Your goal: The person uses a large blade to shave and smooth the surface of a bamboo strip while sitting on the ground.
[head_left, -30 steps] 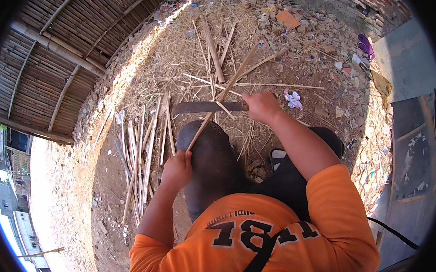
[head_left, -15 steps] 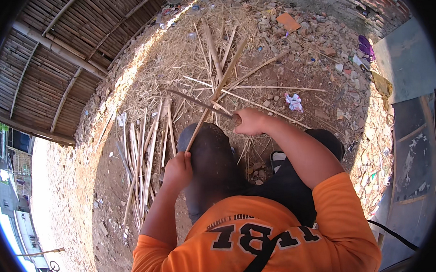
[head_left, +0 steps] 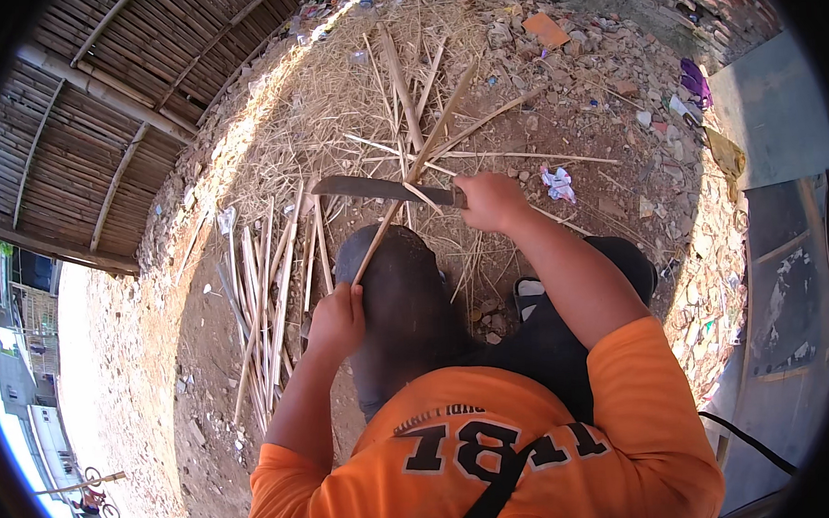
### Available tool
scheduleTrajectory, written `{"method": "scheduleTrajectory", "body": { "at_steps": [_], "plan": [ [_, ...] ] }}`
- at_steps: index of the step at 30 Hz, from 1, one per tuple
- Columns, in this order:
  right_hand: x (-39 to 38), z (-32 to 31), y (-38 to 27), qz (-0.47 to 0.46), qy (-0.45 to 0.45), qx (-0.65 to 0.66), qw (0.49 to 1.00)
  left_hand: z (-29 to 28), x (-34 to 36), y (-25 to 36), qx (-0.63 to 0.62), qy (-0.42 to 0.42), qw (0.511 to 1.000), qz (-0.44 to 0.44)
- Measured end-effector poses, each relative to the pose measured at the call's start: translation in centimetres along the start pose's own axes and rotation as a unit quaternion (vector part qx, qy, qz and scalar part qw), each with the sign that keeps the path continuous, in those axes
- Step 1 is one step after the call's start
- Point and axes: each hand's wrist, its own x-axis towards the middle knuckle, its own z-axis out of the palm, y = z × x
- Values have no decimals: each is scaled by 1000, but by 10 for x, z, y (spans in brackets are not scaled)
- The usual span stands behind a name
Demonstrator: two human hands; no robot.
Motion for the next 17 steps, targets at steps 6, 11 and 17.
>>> {"method": "scheduleTrajectory", "body": {
  "at_steps": [6,11,17],
  "plan": [
    [1,8,14,35,-204,347,915,4,2,-2,-8,15,1000,19],
    [-12,8,-17,-24,-89,233,968,3,1,-4,-7,14,1000,9],
    [-2,-7,9,-46,66,-43,996,1,-3,-5,15,-12,1000,16]
  ]
}}
